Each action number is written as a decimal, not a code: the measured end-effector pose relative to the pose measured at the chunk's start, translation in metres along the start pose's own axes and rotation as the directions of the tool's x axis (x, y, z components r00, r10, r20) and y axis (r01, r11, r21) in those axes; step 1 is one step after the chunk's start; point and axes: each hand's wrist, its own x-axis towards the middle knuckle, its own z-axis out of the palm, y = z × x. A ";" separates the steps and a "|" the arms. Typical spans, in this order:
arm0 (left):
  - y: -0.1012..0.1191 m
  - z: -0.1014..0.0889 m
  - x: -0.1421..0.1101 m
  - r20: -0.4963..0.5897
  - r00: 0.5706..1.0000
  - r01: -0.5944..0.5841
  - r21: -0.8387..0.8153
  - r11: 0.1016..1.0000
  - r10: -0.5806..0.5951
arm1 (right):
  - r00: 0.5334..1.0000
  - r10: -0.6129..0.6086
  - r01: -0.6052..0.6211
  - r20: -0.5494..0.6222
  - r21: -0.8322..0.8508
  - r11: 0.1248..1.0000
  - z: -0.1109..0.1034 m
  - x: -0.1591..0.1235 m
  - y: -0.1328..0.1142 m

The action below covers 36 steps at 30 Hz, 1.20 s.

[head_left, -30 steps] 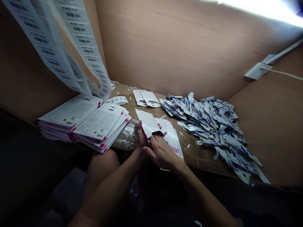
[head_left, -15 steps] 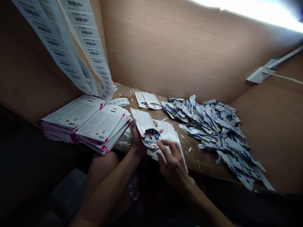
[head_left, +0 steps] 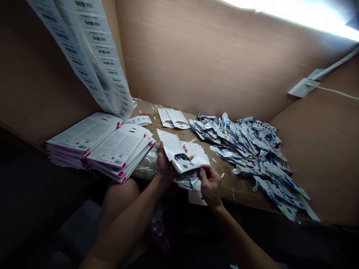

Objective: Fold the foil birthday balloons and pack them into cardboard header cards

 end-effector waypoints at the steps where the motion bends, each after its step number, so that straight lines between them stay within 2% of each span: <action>1: 0.000 -0.001 0.000 -0.003 1.000 -0.014 0.012 1.000 0.014 | 0.991 0.130 -0.134 0.040 0.135 0.982 -0.001 -0.002 -0.002; 3: -0.004 0.000 -0.001 -0.005 0.999 -0.031 0.038 0.999 0.031 | 0.932 0.325 -0.361 0.161 0.344 0.867 -0.004 -0.002 -0.006; 5: -0.010 0.002 -0.002 0.007 0.999 -0.054 0.065 0.996 0.054 | 0.884 0.431 -0.462 0.179 0.464 0.756 -0.005 0.000 -0.007; 6: -0.013 0.004 -0.004 0.019 0.997 -0.070 0.074 0.995 0.069 | 0.877 0.464 -0.460 0.126 0.503 0.732 -0.004 0.001 -0.006; 8: -0.018 0.006 -0.006 0.036 0.995 -0.101 0.080 0.992 0.098 | 0.879 0.474 -0.384 -0.044 0.523 0.761 0.000 0.001 -0.002; 10: -0.020 0.006 -0.007 0.029 0.995 -0.101 0.077 0.992 0.099 | 0.921 0.368 -0.292 -0.126 0.403 0.868 0.004 -0.004 0.001; 12: -0.017 0.002 -0.006 0.002 0.997 -0.072 0.066 0.995 0.072 | 0.989 0.133 -0.123 -0.073 0.127 0.984 0.003 -0.011 -0.001; 13: -0.015 0.000 -0.006 -0.014 0.998 -0.056 0.056 0.997 0.057 | 1.000 -0.008 0.008 -0.008 -0.035 0.999 0.000 -0.015 -0.004; 14: -0.012 -0.002 -0.005 -0.028 0.999 -0.043 0.045 0.998 0.044 | 0.987 -0.141 0.151 0.071 -0.179 0.972 -0.004 -0.017 -0.008; 16: -0.008 -0.005 -0.003 -0.045 0.999 -0.024 0.032 0.999 0.025 | 0.907 -0.327 0.409 0.264 -0.375 0.832 -0.015 -0.018 -0.019; 19: -0.006 -0.005 -0.002 -0.043 0.999 -0.003 0.030 1.000 0.005 | 0.750 -0.379 0.641 0.542 -0.453 0.620 -0.029 -0.009 -0.031; 21: -0.008 -0.004 -0.002 -0.048 0.999 -0.006 0.023 1.000 0.007 | 0.685 -0.401 0.715 0.608 -0.455 0.530 -0.030 -0.002 -0.032; 23: -0.011 -0.002 -0.002 -0.047 0.999 -0.015 0.010 1.000 0.015 | 0.682 -0.439 0.728 0.584 -0.492 0.477 -0.026 0.004 -0.028; 26: -0.017 -0.001 -0.003 -0.018 1.000 0.008 -0.007 1.000 -0.009 | 0.750 -0.449 0.656 0.485 -0.627 0.420 -0.015 0.007 -0.022; 28: -0.019 -0.001 -0.004 -0.015 0.998 0.054 -0.005 0.999 -0.054 | 0.791 -0.422 0.604 0.443 -0.672 0.428 -0.008 0.002 -0.022; 31: -0.019 0.002 -0.007 -0.057 0.998 0.029 0.008 1.000 -0.028 | 0.813 -0.320 0.578 0.486 -0.615 0.536 -0.002 -0.018 -0.033; 34: -0.022 0.005 -0.011 -0.103 0.994 -0.020 0.028 0.999 0.023 | 0.757 -0.203 0.592 0.621 -0.520 0.616 0.000 -0.039 -0.045; 36: -0.025 0.005 -0.011 -0.084 0.996 0.008 0.057 0.998 -0.004 | 0.708 -0.141 0.598 0.693 -0.480 0.642 0.003 -0.037 -0.047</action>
